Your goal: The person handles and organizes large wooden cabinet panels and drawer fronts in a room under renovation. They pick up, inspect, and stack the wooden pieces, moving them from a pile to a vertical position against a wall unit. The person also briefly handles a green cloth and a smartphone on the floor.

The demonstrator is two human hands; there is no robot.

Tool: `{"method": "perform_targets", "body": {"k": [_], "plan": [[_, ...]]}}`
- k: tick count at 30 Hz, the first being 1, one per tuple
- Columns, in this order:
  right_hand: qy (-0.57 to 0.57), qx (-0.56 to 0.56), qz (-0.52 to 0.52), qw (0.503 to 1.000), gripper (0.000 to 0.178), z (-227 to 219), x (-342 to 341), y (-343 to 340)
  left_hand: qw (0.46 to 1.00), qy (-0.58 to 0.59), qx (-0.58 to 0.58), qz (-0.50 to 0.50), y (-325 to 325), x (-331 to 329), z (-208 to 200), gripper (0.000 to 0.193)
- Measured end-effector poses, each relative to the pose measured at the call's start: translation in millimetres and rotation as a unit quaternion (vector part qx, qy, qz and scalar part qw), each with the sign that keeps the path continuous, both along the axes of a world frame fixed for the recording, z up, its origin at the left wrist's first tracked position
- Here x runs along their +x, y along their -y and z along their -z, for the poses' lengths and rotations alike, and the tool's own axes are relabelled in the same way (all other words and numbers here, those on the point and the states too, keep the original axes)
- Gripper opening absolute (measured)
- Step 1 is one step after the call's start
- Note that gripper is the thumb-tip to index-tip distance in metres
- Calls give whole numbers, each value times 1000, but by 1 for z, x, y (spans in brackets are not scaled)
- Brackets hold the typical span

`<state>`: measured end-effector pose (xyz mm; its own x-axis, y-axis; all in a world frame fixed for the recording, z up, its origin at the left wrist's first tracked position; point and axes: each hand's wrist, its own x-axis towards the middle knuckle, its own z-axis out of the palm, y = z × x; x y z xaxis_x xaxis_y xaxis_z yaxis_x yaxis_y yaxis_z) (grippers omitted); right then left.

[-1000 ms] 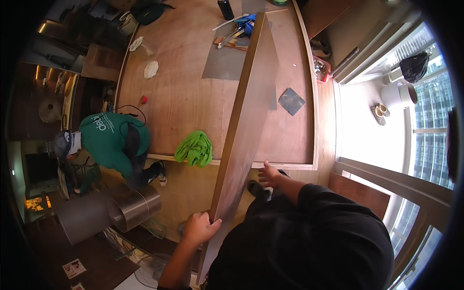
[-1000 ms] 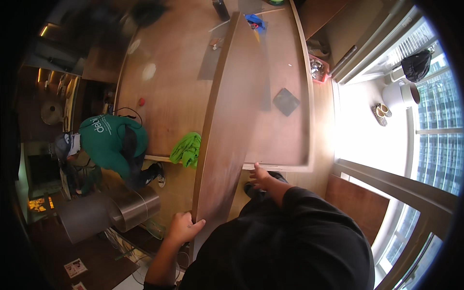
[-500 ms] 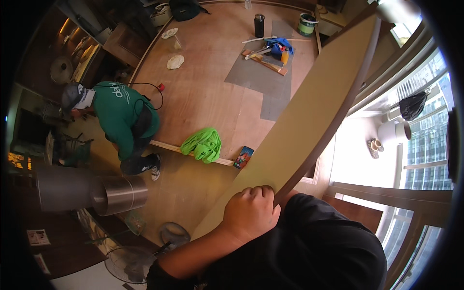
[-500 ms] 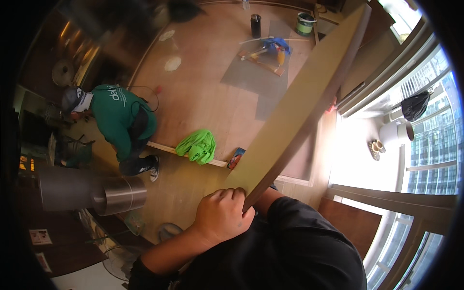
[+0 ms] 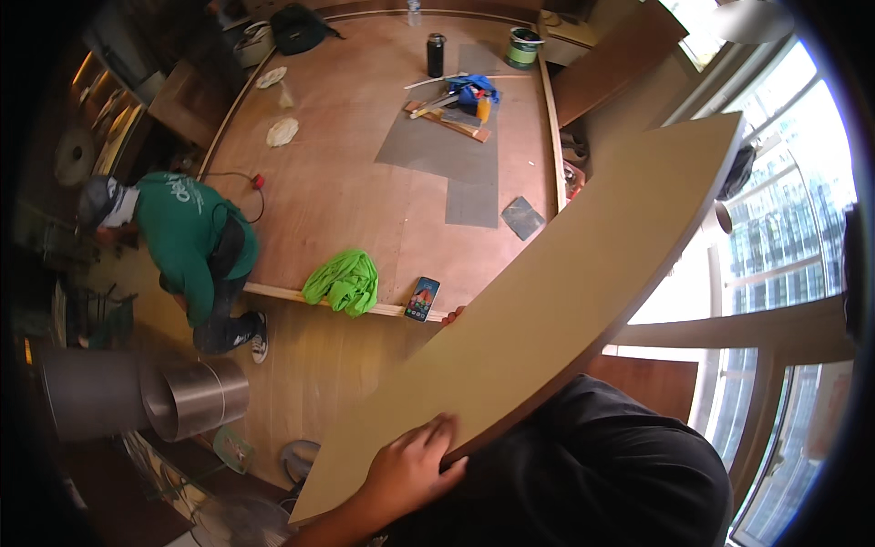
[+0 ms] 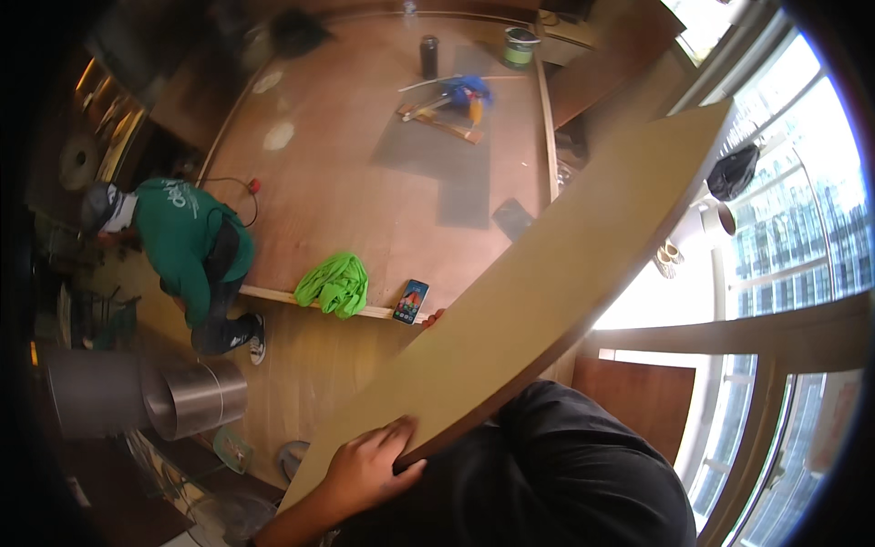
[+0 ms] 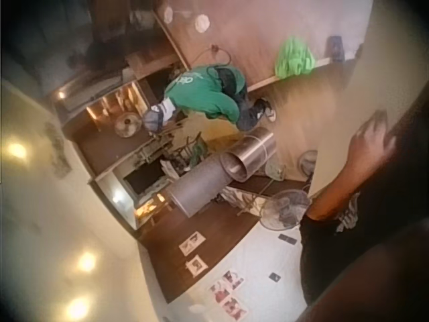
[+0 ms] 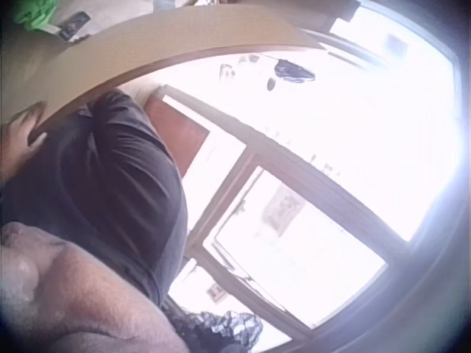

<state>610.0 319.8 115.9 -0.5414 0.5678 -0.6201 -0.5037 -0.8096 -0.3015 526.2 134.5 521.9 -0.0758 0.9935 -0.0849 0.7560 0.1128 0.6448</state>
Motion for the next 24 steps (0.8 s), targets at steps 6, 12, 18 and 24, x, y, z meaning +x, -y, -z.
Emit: {"method": "perform_targets", "body": {"k": [6, 12, 18, 24], "plan": [[-3, 5, -14, 1000, 83, 49, 59, -24, 990, -67, 1, -122, -33, 1, 8, 37], [242, -186, 19, 952, 87, -80, 102, -66, 960, -25, 106, -256, -135, -4, 52, 32], [151, -179, -74, 969, 101, -26, 197, -129, 955, -77, 22, -285, -244, -6, 108, 45], [101, -223, -169, 955, 95, -18, 272, -223, 930, -109, -114, -332, -350, -7, 200, 61]]}}
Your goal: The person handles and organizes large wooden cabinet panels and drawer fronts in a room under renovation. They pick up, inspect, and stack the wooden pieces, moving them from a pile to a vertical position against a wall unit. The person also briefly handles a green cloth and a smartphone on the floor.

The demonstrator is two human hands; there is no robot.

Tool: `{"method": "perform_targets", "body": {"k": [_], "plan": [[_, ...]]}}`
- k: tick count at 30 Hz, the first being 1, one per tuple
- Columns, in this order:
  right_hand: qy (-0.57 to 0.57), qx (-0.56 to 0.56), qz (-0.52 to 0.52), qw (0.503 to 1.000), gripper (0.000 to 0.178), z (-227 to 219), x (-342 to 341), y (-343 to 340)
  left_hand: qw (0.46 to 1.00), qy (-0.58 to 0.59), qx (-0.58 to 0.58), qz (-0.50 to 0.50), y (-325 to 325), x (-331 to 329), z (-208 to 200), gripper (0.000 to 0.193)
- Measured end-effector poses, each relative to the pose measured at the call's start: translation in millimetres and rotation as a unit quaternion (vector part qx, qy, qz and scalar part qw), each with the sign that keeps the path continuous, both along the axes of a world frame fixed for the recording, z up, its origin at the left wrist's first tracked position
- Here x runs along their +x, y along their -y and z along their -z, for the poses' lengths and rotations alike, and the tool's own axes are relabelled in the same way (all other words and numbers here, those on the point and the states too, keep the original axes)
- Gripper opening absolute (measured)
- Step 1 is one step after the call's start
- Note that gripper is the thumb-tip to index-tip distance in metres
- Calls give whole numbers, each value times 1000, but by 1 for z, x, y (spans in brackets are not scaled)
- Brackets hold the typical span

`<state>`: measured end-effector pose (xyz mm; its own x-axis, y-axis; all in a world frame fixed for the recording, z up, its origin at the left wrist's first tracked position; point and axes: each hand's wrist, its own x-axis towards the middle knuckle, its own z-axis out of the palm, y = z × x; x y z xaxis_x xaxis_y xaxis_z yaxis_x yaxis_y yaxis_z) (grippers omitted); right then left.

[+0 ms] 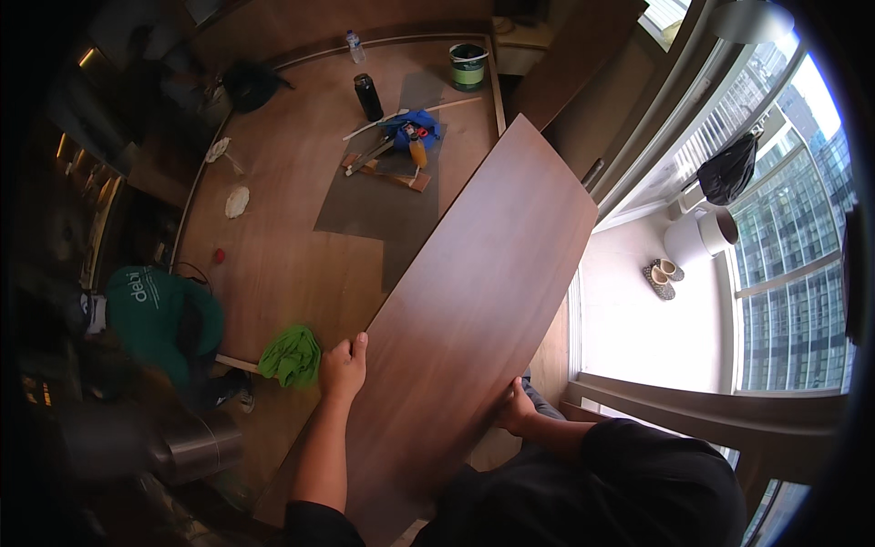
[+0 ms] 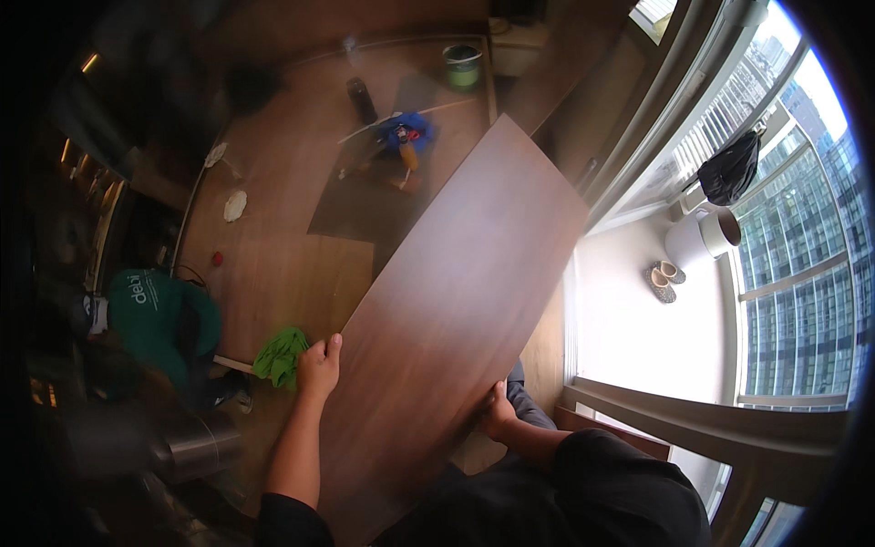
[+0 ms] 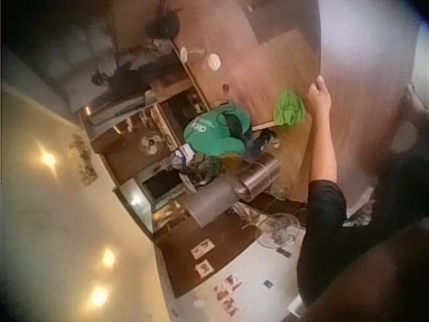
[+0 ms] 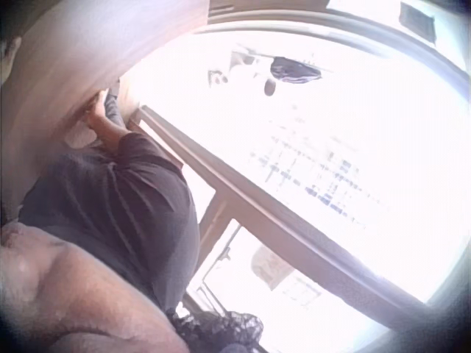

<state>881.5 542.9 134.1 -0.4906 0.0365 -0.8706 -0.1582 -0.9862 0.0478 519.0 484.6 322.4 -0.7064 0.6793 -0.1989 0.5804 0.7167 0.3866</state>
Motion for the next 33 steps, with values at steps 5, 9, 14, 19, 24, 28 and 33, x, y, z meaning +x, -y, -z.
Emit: {"method": "perform_targets", "body": {"k": [5, 9, 14, 19, 24, 28, 33], "plan": [[118, 76, -87, 986, 84, 36, 34, -73, 998, 47, -42, -19, -98, 2, 64, 66], [210, 92, -59, 972, 78, 40, 29, -126, 995, 76, -53, -22, -145, 3, 138, 68], [227, 181, -172, 941, 80, 113, 53, -164, 992, 98, -68, -40, -177, -1, 216, 70], [235, 155, -109, 953, 78, 140, 45, -197, 988, 142, -26, -59, -199, -9, 268, 73], [271, 206, -155, 927, 81, 148, 23, -221, 990, 128, 26, -56, -199, -34, 332, 74], [271, 235, -185, 915, 80, 166, 16, -234, 993, 105, 10, -49, -207, -42, 348, 74], [292, 258, -219, 894, 80, 177, 5, -244, 993, 96, 0, -63, -207, -45, 361, 75]]}}
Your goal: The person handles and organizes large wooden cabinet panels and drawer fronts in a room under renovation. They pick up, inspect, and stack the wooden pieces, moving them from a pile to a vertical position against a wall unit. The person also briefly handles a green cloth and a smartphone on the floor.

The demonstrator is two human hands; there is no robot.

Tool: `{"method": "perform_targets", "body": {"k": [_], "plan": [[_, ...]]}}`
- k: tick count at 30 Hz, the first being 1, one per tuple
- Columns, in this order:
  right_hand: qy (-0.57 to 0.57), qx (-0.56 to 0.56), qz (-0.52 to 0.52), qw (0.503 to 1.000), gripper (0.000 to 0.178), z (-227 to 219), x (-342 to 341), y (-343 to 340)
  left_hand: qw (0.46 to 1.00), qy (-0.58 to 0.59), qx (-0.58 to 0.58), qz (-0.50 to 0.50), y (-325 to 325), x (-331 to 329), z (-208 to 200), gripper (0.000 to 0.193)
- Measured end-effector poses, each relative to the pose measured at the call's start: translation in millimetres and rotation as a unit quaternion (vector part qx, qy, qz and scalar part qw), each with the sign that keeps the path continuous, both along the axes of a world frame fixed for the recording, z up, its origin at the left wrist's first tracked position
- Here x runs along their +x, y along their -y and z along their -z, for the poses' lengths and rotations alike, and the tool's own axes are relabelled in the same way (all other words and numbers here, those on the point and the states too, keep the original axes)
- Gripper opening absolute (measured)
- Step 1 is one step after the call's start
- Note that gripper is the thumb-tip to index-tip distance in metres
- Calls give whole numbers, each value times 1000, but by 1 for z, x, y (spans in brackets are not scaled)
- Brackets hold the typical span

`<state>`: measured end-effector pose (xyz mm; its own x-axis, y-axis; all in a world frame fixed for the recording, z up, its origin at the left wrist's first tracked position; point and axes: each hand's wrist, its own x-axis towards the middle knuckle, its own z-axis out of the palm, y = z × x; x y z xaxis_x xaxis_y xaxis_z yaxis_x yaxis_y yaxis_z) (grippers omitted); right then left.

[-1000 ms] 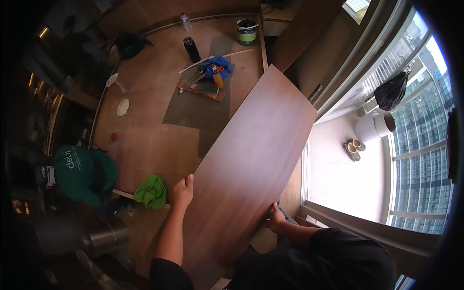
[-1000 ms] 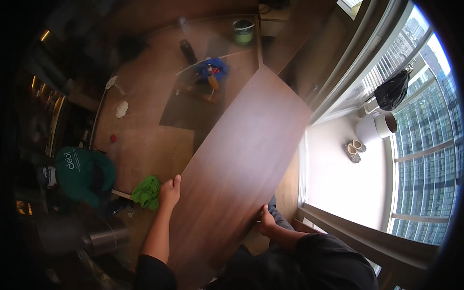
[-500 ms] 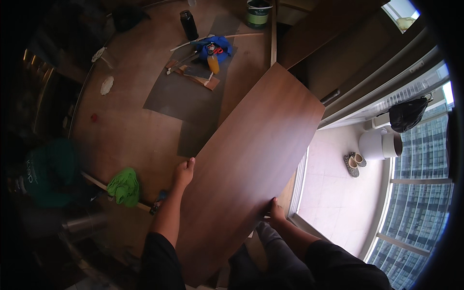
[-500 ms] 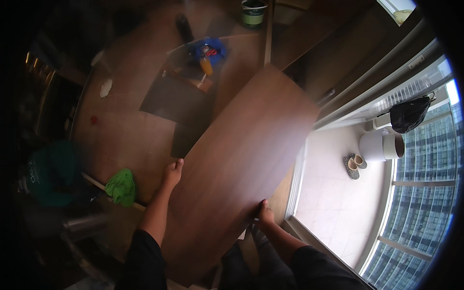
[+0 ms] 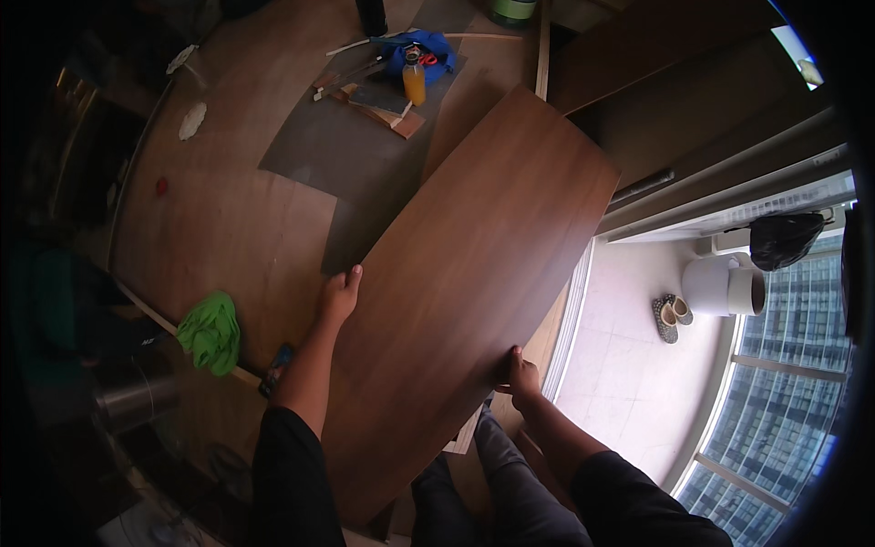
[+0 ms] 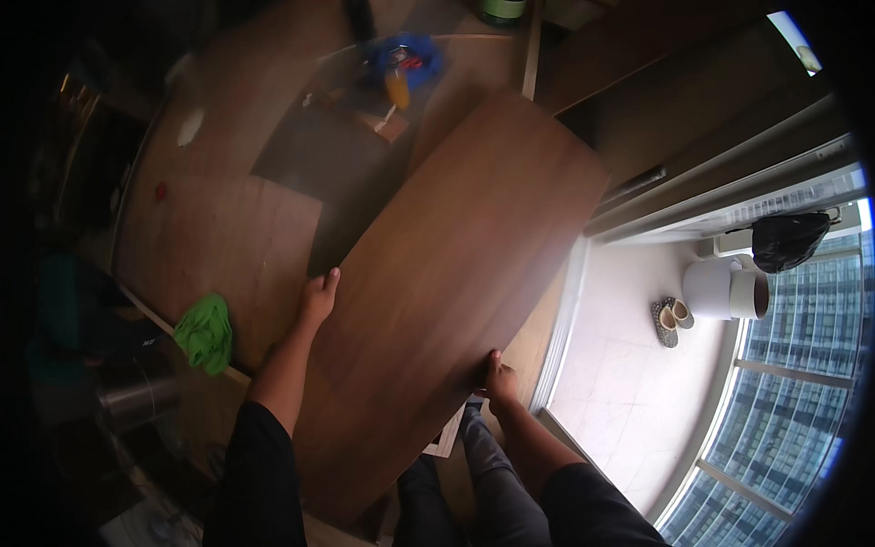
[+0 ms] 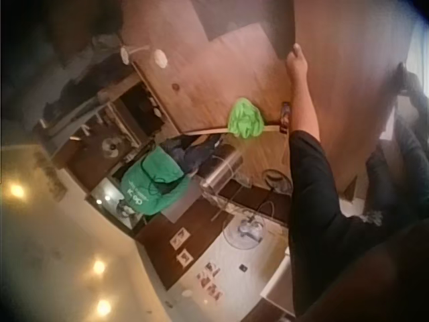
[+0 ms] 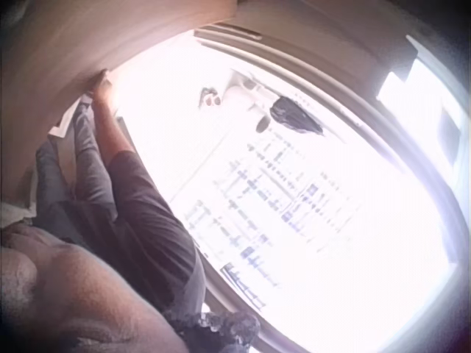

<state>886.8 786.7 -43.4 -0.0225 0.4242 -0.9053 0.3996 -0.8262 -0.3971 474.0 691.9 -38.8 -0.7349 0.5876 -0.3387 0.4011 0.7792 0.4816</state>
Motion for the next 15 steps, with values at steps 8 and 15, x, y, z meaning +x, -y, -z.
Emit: {"method": "perform_targets", "body": {"k": [8, 15], "plan": [[23, 24, -53, 998, 75, 20, 0, 5, 1000, -7, 29, -1, 8, -3, 35, 72], [37, 37, -103, 993, 70, 29, 1, 1, 996, 79, 37, -36, 17, -3, 70, 74]]}}
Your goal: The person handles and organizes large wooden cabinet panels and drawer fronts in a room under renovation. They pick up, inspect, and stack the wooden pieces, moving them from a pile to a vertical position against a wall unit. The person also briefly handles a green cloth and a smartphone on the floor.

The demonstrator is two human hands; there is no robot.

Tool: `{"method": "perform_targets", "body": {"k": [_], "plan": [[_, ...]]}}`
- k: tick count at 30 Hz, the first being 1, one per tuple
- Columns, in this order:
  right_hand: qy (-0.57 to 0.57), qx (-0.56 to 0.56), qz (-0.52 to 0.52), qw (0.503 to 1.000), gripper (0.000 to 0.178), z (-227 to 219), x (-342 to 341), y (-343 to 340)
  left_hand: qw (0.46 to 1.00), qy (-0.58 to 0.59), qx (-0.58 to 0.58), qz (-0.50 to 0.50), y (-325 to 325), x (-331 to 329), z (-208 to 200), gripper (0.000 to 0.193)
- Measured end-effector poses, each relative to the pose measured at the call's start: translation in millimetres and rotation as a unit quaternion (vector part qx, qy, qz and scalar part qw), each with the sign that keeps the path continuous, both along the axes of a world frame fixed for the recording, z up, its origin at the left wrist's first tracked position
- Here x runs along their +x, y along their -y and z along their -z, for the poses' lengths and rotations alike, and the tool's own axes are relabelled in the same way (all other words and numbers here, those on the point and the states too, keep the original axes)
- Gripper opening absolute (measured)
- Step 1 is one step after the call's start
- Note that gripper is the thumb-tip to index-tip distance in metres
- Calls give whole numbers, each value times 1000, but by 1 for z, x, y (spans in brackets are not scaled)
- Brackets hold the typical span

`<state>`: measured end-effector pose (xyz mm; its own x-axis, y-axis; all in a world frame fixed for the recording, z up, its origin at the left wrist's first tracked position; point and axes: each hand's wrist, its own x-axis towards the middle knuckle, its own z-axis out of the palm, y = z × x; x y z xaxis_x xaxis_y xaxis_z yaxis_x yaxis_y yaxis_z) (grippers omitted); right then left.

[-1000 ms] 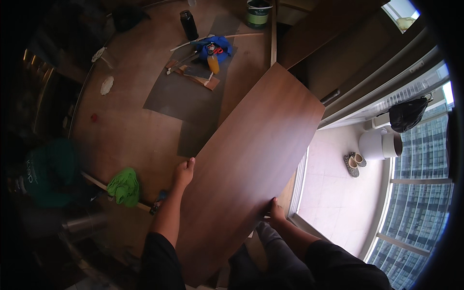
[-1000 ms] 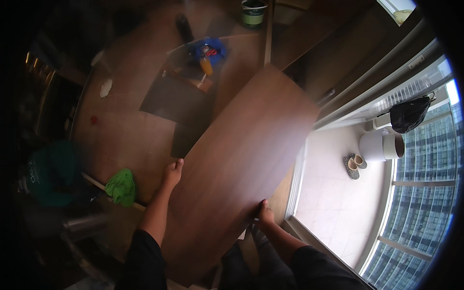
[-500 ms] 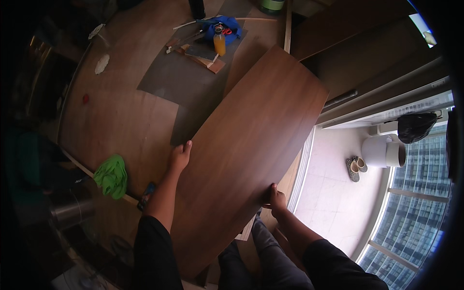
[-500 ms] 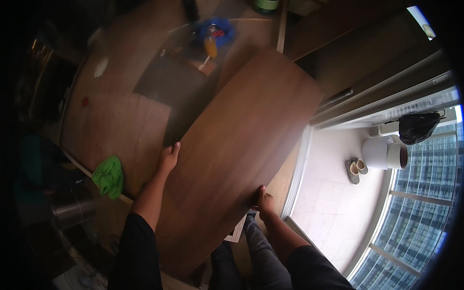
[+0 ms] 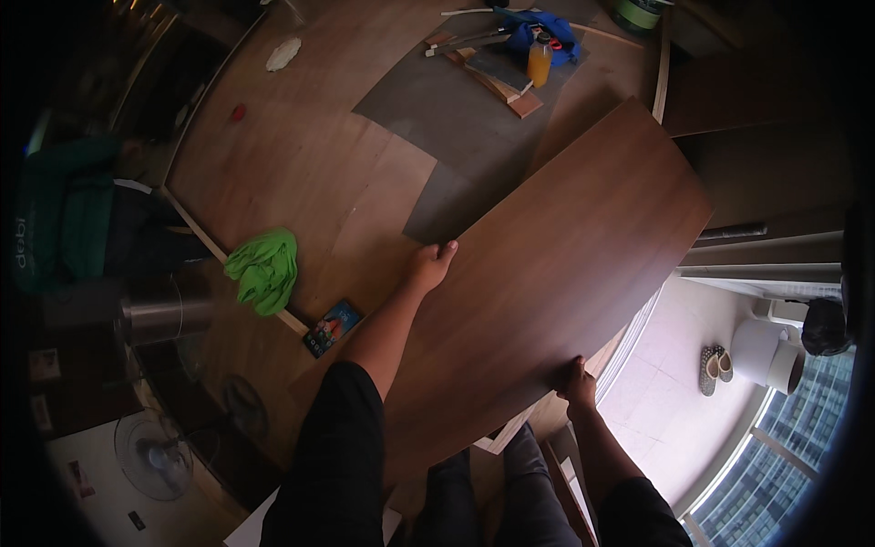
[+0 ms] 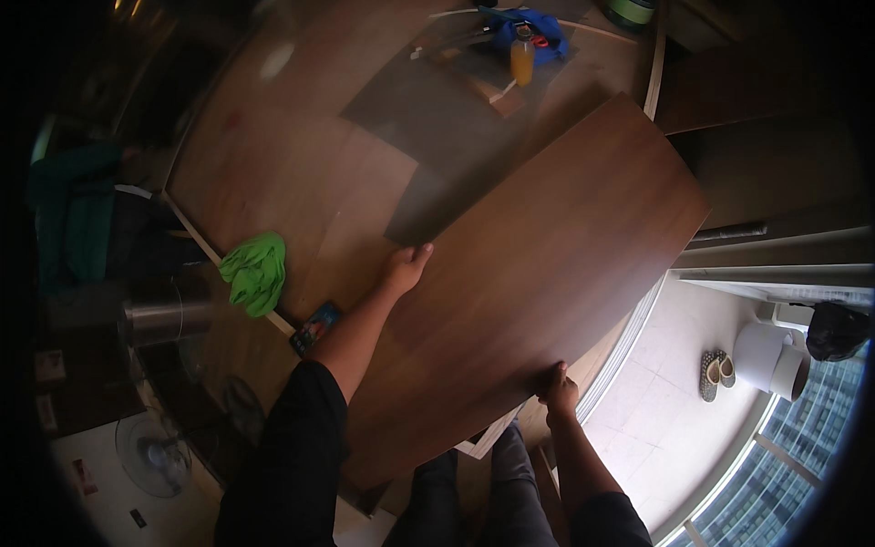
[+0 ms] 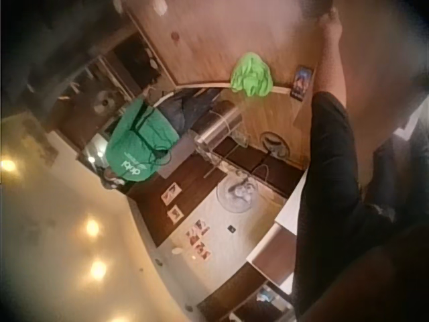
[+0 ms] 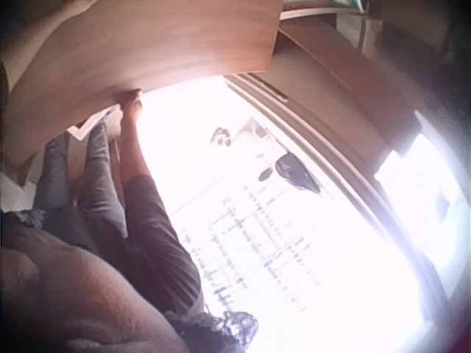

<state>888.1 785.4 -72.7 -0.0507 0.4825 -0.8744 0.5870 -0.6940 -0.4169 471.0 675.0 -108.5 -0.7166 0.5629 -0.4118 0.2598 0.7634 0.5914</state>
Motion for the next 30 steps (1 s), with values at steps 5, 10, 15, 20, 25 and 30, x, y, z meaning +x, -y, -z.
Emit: {"method": "perform_targets", "body": {"k": [5, 10, 15, 20, 25, 30], "plan": [[12, 4, 11, 1000, 69, 7, 1, -2, 1000, 6, 21, -22, 1, 3, 17, 72], [15, 18, -5, 1000, 69, 6, -3, -2, 999, 49, 3, -18, -1, 1, 19, 73], [4, -1, 2, 1000, 66, 11, 3, -2, 1000, 24, -5, -18, -3, 5, 14, 75], [5, -6, 4, 1000, 67, 11, 0, 0, 998, 56, -38, -19, -4, 2, -8, 76], [9, -1, -6, 1000, 66, 10, 0, 0, 997, 56, -44, -10, -6, -1, -9, 78], [17, 5, -64, 998, 66, 12, 4, -1, 995, 86, -42, 5, -10, -10, -2, 79]]}}
